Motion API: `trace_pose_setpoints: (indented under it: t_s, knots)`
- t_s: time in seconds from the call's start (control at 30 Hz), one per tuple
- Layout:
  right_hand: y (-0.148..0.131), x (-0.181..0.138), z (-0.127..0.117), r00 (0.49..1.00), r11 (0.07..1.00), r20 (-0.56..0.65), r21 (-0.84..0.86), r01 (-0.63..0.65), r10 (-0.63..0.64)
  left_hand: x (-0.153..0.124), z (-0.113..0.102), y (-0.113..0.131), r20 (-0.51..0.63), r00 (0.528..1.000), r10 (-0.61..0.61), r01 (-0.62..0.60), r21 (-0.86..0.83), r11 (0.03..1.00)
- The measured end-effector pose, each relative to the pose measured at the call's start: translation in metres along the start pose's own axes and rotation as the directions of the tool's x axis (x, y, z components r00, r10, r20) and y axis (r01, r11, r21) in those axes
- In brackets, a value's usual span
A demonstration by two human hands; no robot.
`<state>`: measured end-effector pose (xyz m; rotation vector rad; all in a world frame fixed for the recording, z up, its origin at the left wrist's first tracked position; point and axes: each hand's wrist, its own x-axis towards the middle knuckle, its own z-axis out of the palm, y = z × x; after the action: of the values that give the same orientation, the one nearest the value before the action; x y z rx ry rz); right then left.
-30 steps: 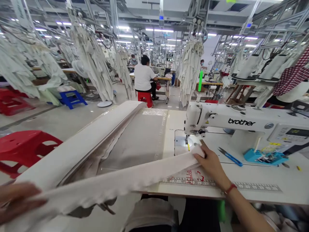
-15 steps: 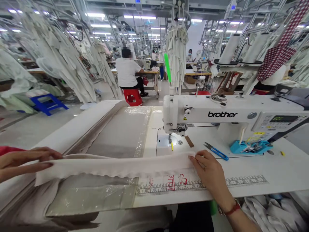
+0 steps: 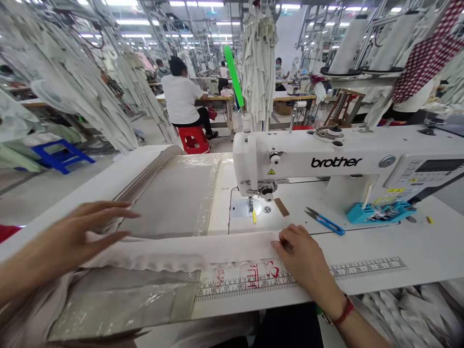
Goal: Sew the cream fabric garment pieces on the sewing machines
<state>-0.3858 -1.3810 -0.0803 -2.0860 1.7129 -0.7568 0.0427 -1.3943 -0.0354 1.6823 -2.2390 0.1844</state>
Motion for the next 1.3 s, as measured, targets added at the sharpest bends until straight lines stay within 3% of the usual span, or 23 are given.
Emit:
trace_pose_setpoints:
  t_s: [0.1, 0.13, 0.23, 0.3, 0.47, 0.53, 0.63, 0.7, 0.93, 1.03, 1.17, 1.3]
  knots:
    - [0.002, 0.0, -0.003, 0.999, 0.999, 0.043, 0.039, 0.005, -0.006, 0.038, 0.02, 0.106, 0.082, 0.966, 0.245, -0.204, -0.339, 0.918]
    - [0.003, 0.0, -0.004, 0.999, 0.998, 0.053, 0.054, 0.009, -0.011, 0.049, 0.03, 0.142, 0.131, 0.95, 0.283, -0.204, -0.424, 0.882]
    - [0.006, -0.002, -0.006, 0.997, 0.995, 0.073, 0.09, 0.032, -0.039, 0.071, 0.059, 0.221, 0.324, 0.912, 0.253, -0.054, -0.515, 0.855]
    - [0.008, -0.002, -0.007, 0.996, 0.993, 0.076, 0.106, 0.044, -0.052, 0.078, 0.072, 0.244, 0.377, 0.903, 0.207, 0.016, -0.51, 0.86]
    - [0.013, -0.003, -0.007, 0.997, 0.99, 0.058, 0.134, 0.046, -0.055, 0.078, 0.085, 0.245, 0.387, 0.91, 0.152, 0.073, -0.51, 0.857]
    - [0.018, -0.009, -0.01, 0.999, 0.981, -0.007, 0.188, 0.042, -0.041, 0.075, 0.086, 0.241, 0.372, 0.916, 0.148, 0.086, -0.545, 0.834]
    - [0.027, -0.024, -0.017, 0.977, 0.943, -0.209, 0.33, 0.039, 0.033, 0.07, 0.084, 0.239, 0.342, 0.929, 0.144, 0.146, -0.694, 0.705]
    - [0.032, -0.035, -0.02, 0.965, 0.908, -0.25, 0.417, 0.032, 0.081, 0.067, 0.081, 0.238, 0.31, 0.935, 0.173, 0.142, -0.775, 0.616]
    - [0.021, -0.044, -0.021, 0.959, 0.808, -0.278, 0.552, 0.205, -0.053, 0.049, 0.064, 0.233, 0.063, 0.941, 0.333, -0.158, -0.786, 0.597]
    - [0.014, -0.043, -0.022, 0.975, 0.769, -0.218, 0.618, 0.164, -0.033, 0.042, 0.061, 0.23, -0.032, 0.922, 0.385, -0.275, -0.755, 0.595]
    - [0.007, -0.046, -0.018, 0.994, 0.743, -0.111, 0.663, 0.093, -0.025, 0.04, 0.056, 0.232, -0.058, 0.91, 0.411, -0.324, -0.717, 0.617]
    - [-0.004, -0.051, -0.003, 0.992, 0.722, -0.125, 0.689, 0.065, 0.03, 0.034, 0.053, 0.232, -0.162, 0.896, 0.412, -0.415, -0.636, 0.651]
